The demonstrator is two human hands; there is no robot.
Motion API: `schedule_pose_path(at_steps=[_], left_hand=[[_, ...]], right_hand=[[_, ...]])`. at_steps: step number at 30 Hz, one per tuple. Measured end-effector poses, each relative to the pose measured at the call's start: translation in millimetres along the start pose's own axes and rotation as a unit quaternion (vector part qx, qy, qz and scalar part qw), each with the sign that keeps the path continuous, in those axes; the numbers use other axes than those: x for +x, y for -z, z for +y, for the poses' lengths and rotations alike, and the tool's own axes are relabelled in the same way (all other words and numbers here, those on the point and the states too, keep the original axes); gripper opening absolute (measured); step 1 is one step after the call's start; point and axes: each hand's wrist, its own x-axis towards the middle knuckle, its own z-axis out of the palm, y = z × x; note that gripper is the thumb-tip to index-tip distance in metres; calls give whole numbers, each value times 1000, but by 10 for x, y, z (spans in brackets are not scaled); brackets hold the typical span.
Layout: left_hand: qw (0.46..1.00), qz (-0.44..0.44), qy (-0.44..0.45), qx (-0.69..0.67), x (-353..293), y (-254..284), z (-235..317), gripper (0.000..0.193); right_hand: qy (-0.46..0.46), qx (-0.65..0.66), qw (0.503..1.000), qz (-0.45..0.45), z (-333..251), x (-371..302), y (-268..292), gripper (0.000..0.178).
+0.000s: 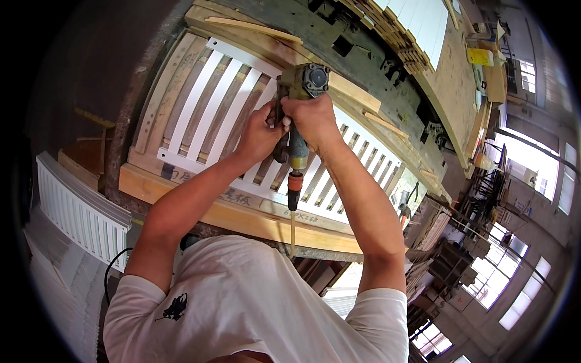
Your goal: The person assembles white wooden slats into a panel frame using a pneumatic nail gun. They align the slats on a jig, secure them with nails, and then stack the completed panels on the floor.
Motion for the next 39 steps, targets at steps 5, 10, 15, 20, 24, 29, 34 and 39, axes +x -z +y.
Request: schedule_pose_path(at_steps=[5, 10, 15, 20, 24, 29, 34, 39], left_hand=[[998, 50, 4, 41, 25, 149, 165, 26], [995, 80, -37, 36, 40, 233, 203, 31], [996, 78, -39, 1, 52, 221, 141, 30], [995, 86, -46, 9, 38, 229, 166, 29], [996, 73, -33, 32, 33, 287, 210, 30], [992, 104, -33, 59, 94, 424, 235, 32], [989, 137, -21, 58, 128, 515, 285, 34], [990, 131, -15, 54, 151, 522, 186, 30]], right_hand=[[-1, -8, 999, -34, -150, 31, -133, 7], [-4, -38, 998, -41, -207, 81, -223, 8], [9, -83, 996, -41, -239, 87, -255, 9], [13, -83, 996, -37, -270, 81, -310, 10], [17, -62, 997, -34, -213, 121, -325, 8], [24, -67, 995, -71, -314, 189, -422, 10], [2, -76, 993, -87, -395, 272, -538, 12], [3, -99, 992, -73, -444, 234, -604, 10]])
